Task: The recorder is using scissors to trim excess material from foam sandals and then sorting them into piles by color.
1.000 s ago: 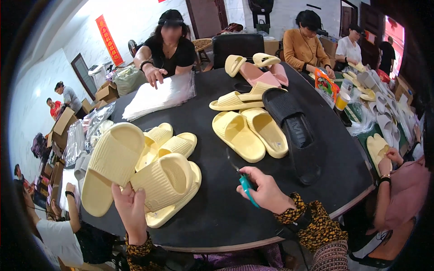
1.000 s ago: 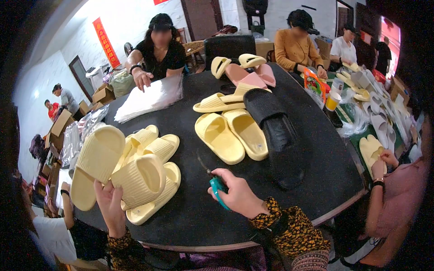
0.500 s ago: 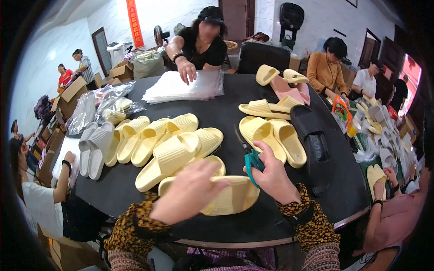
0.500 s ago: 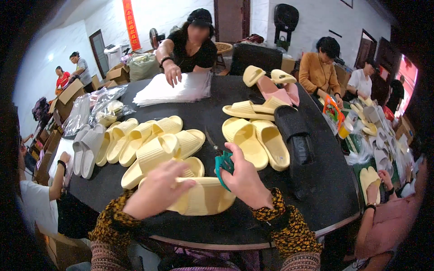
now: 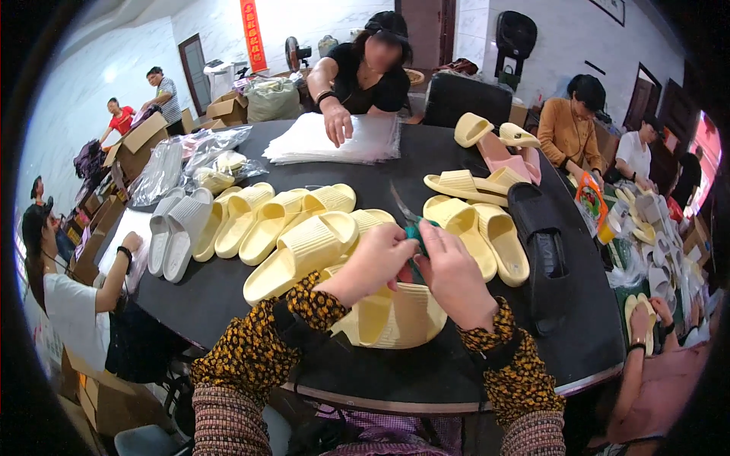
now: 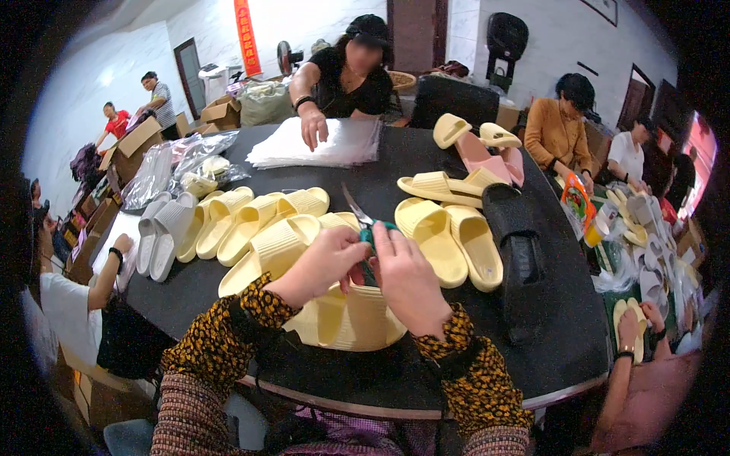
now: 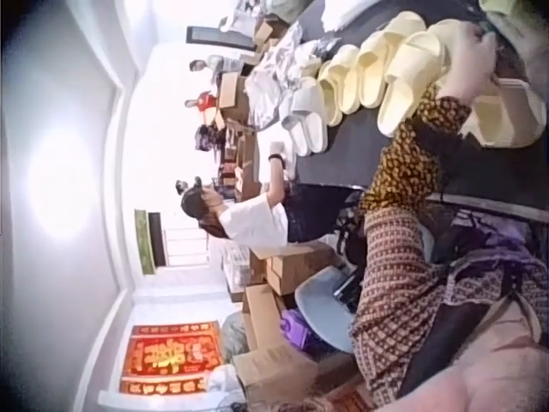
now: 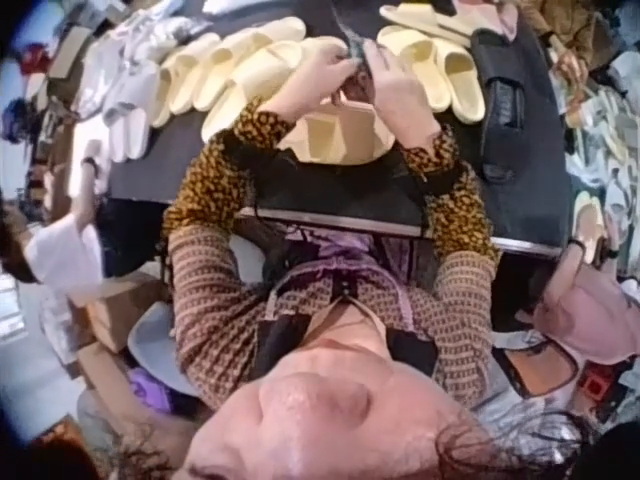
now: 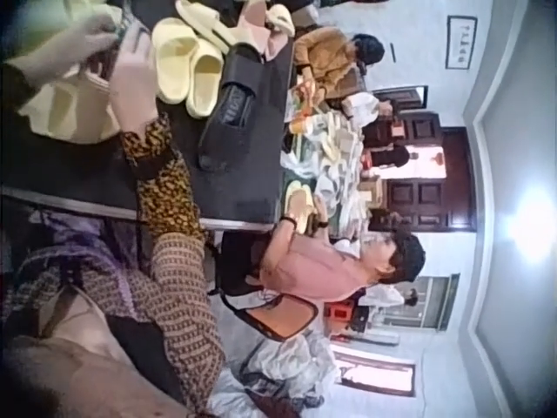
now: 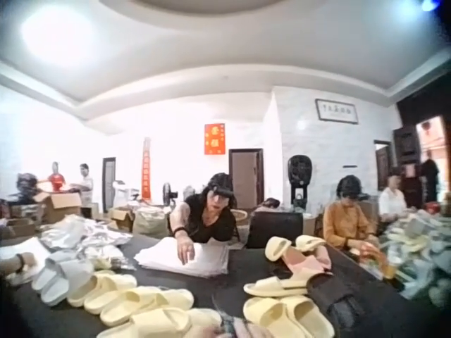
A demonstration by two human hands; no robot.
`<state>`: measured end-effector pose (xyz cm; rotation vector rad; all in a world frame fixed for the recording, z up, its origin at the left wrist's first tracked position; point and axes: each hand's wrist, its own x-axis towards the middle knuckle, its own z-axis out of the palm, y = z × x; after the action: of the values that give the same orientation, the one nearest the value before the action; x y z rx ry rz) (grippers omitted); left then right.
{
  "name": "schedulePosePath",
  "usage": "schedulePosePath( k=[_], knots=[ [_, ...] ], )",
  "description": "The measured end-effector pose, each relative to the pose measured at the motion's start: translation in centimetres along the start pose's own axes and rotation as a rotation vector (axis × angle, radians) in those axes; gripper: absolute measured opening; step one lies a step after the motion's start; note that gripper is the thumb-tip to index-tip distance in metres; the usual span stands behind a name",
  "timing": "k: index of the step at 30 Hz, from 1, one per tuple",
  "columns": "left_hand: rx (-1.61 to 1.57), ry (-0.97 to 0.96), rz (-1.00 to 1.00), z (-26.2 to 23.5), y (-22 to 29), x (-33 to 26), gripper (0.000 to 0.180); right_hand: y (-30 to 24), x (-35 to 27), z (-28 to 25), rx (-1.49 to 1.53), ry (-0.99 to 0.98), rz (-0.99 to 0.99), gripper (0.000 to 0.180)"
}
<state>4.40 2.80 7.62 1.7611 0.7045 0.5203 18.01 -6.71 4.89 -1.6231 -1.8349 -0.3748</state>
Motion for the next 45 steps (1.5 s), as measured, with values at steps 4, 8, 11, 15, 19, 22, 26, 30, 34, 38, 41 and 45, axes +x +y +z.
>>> schedulePosePath(
  k=[4,8,11,15,19,22,26,30,34,38,41,45],
  knots=[
    [-0.024,0.187,0.035,-2.1,-0.6,3.1,0.02,-0.4,-0.6,-0.2,0.023,0.084,-0.049,0.049],
    [-0.064,0.326,0.074,-6.8,-1.0,6.7,0.018,0.2,-3.0,-2.2,0.095,-0.024,-0.002,0.042],
    [-0.091,0.386,0.055,-9.9,-2.3,9.0,0.02,0.8,-4.8,-3.6,0.099,-0.06,0.032,0.038],
    [-0.04,0.46,0.054,-11.7,-3.5,10.9,0.022,1.8,-6.8,-4.5,0.125,-0.093,0.071,0.039],
    [0.025,0.529,0.03,-13.4,-4.6,12.6,0.023,2.0,-8.1,-4.7,0.172,-0.112,0.122,0.038],
    [0.034,0.551,0.026,-14.5,-5.0,13.7,0.026,2.2,-8.6,-4.4,0.197,-0.111,0.137,0.038],
    [0.031,0.587,0.027,-14.9,-4.9,14.4,0.025,2.8,-8.9,-3.6,0.267,-0.097,0.169,0.035],
    [-0.004,0.589,0.029,-16.0,-5.1,15.2,0.025,3.4,-9.3,-3.2,0.301,-0.088,0.202,0.031],
    [-0.02,0.582,0.014,-16.9,-5.7,15.7,0.025,3.7,-9.5,-3.2,0.322,-0.084,0.219,0.03],
    [-0.136,0.617,0.055,-17.6,-6.3,16.5,0.027,4.0,-9.7,-3.0,0.324,-0.086,0.222,0.03],
    [-0.051,0.511,0.015,-18.4,-5.9,15.4,0.031,4.1,-9.6,-2.8,0.323,-0.076,0.213,0.03],
    [0.13,0.367,-0.035,-16.9,-4.0,12.5,0.031,4.5,-9.9,-2.6,0.416,-0.114,0.223,0.032]
  ],
)
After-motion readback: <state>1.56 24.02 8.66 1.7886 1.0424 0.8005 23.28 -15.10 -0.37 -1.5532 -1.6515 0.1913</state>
